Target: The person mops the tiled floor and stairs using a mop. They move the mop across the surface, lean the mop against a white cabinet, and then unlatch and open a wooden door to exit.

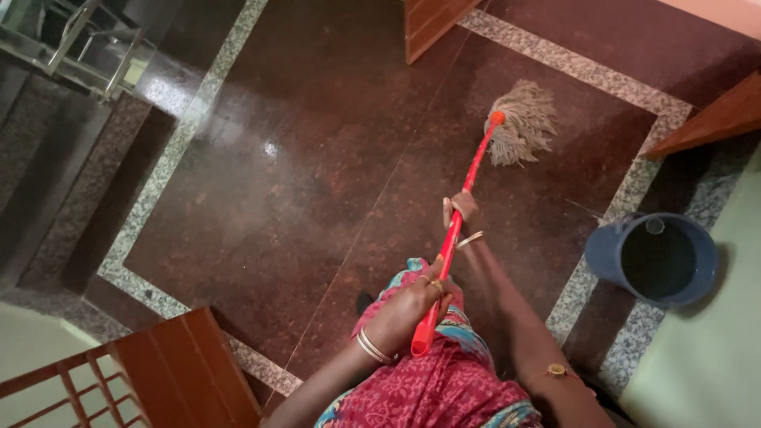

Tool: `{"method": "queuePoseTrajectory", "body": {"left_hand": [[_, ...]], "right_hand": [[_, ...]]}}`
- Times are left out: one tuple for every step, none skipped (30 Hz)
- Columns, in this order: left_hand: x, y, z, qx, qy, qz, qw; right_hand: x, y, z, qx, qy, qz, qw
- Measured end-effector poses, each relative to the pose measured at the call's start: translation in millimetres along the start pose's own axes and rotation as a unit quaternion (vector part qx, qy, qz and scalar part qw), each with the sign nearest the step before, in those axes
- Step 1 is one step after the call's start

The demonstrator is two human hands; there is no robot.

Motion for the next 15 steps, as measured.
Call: {"method": "queuePoseTrajectory", "body": {"left_hand": [[2.3,-8.5,0.1,0.001,-0.007,-0.027,1.0],[3.8,-17.7,1.0,0.003,-0.013,-0.052,0.999],[5.5,-27.0,1.6,0.006,-0.02,-0.077,0.997],[3.0,-36.5,-2.0,-0.014,-0.011,-0.061,0.998],[0.7,-46.8,-6.3,-0.034,-0.001,-0.045,0.998],[-1.6,-57.7,-10.7,-0.054,0.008,-0.029,0.998],[-0.9,-69.1,-13.4,-0.054,-0.005,-0.033,0.998],[-0.5,-79.7,-15.8,-0.055,-0.019,-0.036,0.998],[0.1,-90.7,-17.9,-0.056,-0.032,-0.04,0.997],[1.7,-103.8,-18.6,-0.054,-0.025,-0.059,0.997],[3.9,-117.3,-19.0,-0.051,-0.018,-0.078,0.995],[7.0,-129.9,-19.4,-0.047,-0.011,-0.097,0.994],[8.0,-142.2,-22.0,-0.068,0.005,-0.091,0.994],[9.7,-155.2,-23.6,-0.087,0.02,-0.085,0.992],[12.1,-168.1,-24.7,-0.106,0.035,-0.08,0.991]], "right_hand": [[5.5,-0.6,6.9,0.012,0.005,-0.006,1.0],[11.0,-1.6,13.5,0.022,0.009,-0.012,1.0],[17.0,-2.5,20.5,0.023,0.013,-0.015,1.0],[24.3,-2.8,29.5,0.024,0.017,-0.019,0.999],[32.4,-3.5,38.3,0.025,0.02,-0.023,0.999],[42.8,-5.2,46.5,0.028,0.018,-0.037,0.999],[54.2,-7.0,55.0,0.03,0.015,-0.05,0.998],[64.3,-7.7,61.2,0.033,0.012,-0.065,0.997],[72.7,-7.7,67.9,0.042,0.01,-0.065,0.997],[83.3,-8.7,76.9,0.053,0.01,-0.064,0.996],[94.6,-10.2,85.8,0.064,0.01,-0.064,0.996],[106.7,-12.7,93.3,0.074,0.009,-0.068,0.995],[118.2,-16.5,99.3,0.083,0.008,-0.071,0.994],[129.1,-21.5,105.8,0.092,0.008,-0.073,0.993],[138.9,-24.8,114.8,0.103,0.007,-0.075,0.992]]}}
Point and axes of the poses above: each hand's wrist, its own y-axis towards the middle knuckle, its own z-axis out of the palm, x = y × z, the point moved 6 cm from there along y, towards the middle knuckle, and after that the axes turned 13 degrees about x, right-handed, at the moved point
